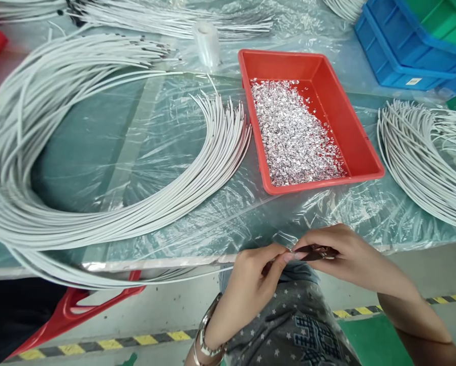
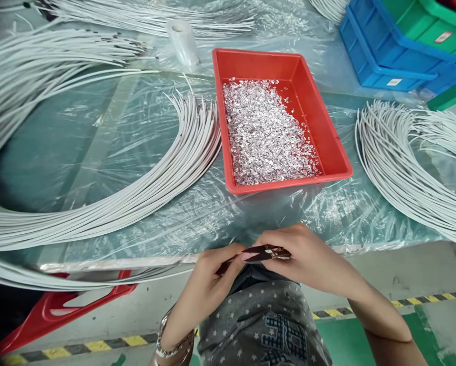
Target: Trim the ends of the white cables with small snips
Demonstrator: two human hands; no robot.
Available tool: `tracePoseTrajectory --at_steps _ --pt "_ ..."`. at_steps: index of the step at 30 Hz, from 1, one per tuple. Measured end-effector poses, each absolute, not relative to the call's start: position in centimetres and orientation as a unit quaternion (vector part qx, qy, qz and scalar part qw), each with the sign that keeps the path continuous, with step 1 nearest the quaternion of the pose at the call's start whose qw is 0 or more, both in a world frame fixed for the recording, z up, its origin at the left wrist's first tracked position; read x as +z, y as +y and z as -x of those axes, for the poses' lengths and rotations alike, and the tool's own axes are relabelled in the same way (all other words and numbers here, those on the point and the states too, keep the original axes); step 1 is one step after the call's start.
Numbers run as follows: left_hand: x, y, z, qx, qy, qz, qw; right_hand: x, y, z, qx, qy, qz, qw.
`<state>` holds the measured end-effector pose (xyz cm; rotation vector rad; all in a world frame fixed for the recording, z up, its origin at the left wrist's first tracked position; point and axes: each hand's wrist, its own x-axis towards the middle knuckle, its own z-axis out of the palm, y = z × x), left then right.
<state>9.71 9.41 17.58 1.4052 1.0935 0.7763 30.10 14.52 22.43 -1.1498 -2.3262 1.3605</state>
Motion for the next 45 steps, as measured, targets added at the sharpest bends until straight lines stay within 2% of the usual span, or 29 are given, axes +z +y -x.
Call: tracePoseTrajectory --at_steps 9,17,24,32,45 --pt "17.3 9.4 -9.5 0.338 0.435 -0.657 0.515 23.0 16.6 -29.7 0.579 -0.725 0.372 0.006" --pt "16.8 9.5 -9.2 0.355 0.407 -0.674 0.504 22.7 17.4 -29.5 0.664 -0.657 0.356 -0.014" --pt "16.3 9.4 -9.1 0.404 0.372 -0.700 0.456 22.3 16.9 -29.4 0.695 -0.621 0.362 0.016" --pt "15.0 8.7 -9.7 0.470 0.378 -0.727 0.329 22.0 15.6 -28.9 0.731 -0.561 0.383 0.063" --pt "14.5 8.7 -10.2 0.516 0.365 -0.735 0.247 21.5 14.1 -28.2 0.756 -0.503 0.406 0.104"
